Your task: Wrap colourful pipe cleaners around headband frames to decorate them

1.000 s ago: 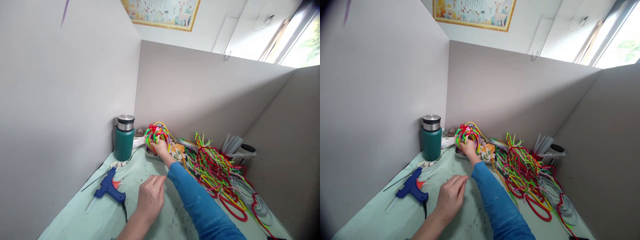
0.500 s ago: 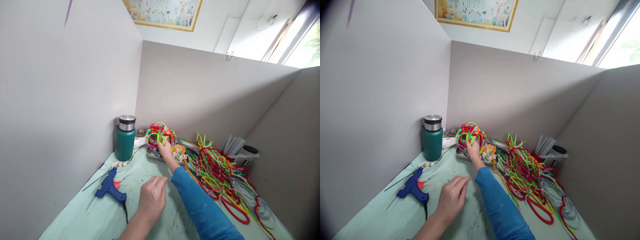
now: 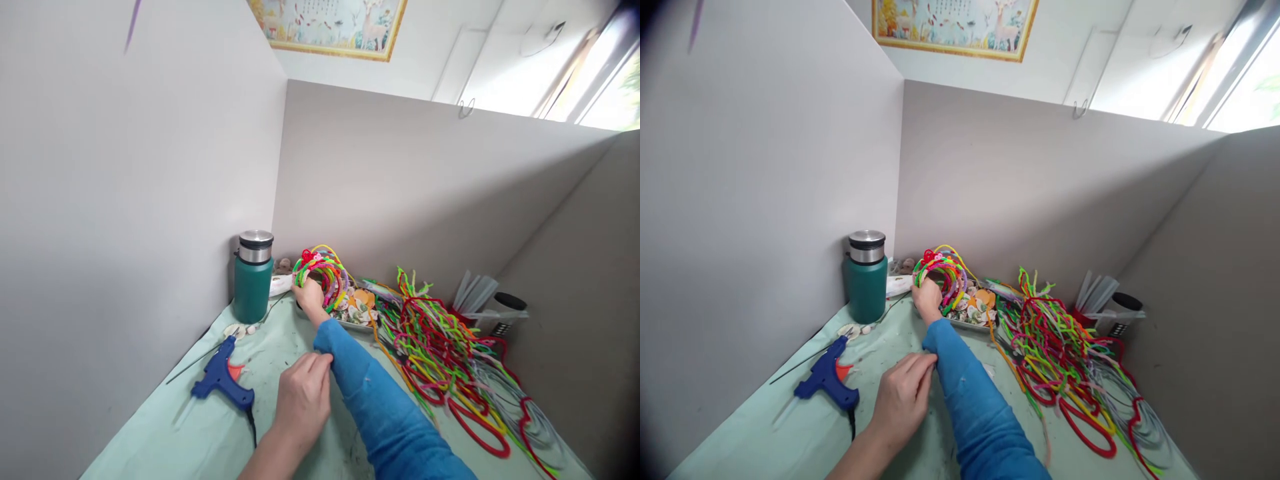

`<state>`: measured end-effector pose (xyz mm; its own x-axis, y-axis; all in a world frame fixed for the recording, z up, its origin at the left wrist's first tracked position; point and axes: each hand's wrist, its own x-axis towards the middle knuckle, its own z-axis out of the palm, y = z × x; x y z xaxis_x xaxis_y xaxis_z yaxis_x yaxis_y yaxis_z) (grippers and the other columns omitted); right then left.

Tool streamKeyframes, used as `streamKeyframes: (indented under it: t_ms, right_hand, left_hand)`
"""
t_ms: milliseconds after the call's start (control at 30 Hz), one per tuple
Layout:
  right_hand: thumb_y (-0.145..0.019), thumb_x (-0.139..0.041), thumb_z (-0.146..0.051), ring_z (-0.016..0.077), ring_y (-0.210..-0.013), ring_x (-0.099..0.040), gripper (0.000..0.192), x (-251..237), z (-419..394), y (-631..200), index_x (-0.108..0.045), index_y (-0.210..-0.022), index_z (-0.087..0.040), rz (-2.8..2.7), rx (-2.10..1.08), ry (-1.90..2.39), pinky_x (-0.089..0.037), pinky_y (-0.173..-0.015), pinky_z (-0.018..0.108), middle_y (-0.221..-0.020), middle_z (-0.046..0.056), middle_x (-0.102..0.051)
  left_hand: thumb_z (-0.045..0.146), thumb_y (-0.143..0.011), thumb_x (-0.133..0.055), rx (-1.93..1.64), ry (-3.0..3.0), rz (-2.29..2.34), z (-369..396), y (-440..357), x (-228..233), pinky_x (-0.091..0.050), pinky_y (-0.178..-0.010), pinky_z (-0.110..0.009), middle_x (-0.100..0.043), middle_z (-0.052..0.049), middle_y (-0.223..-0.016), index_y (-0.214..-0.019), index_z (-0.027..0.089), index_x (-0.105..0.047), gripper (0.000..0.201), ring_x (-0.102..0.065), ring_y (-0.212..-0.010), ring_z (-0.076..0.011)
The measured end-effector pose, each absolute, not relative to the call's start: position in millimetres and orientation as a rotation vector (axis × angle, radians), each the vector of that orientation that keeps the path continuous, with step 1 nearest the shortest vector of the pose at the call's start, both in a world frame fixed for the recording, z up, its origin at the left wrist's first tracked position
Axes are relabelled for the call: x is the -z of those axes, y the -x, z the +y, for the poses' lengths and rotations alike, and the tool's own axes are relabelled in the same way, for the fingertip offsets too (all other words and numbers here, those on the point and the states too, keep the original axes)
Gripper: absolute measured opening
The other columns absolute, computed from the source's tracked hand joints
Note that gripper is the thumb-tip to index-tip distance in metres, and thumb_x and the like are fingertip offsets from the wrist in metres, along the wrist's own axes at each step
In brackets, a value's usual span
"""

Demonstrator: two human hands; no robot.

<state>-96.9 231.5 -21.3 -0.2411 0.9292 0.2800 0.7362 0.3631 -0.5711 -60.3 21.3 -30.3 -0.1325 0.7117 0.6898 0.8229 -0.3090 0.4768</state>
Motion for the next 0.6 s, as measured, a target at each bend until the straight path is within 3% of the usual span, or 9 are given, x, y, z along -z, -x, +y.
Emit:
streamKeyframes:
  t_ms: [167,467,600]
  right_hand:
    - [-0.081,-0.043,-0.051,0.0248,-0.081,-0.064,0.044,15,231,99,-0.066,-0.094,-0.016,-2.017,-0.422,1.498,-0.044,-0.065,0.028,-0.085,0.014,-0.068]
    - [-0.075,-0.055,-0.035,0.0255,-0.093,-0.059,0.03,19,229,95,-0.066,-0.094,-0.014,-1.875,-0.523,1.298,-0.043,-0.078,0.03,-0.1,0.015,-0.063]
    - [-0.072,-0.055,-0.037,0.0206,-0.079,-0.062,0.032,19,236,65,-0.065,-0.091,-0.013,-1.723,-0.71,1.108,-0.045,-0.071,0.026,-0.085,0.009,-0.067]
  left_hand:
    - [0.01,-0.083,-0.04,1.418,1.982,-1.769,22,61,29,-0.049,-0.063,-0.03,-0.064,-0.006,-0.078,-0.094,0.018,-0.06,0.025,-0.06,-0.073,-0.0175]
    - [0.01,-0.083,-0.04,1.412,1.984,-1.778,22,62,30,-0.049,-0.065,-0.029,-0.064,-0.006,-0.079,-0.095,0.018,-0.06,0.025,-0.06,-0.075,-0.0173]
    - [0.009,-0.082,-0.039,1.379,2.018,-1.8,22,61,30,-0.048,-0.063,-0.03,-0.063,-0.005,-0.078,-0.096,0.019,-0.06,0.027,-0.059,-0.074,-0.0173]
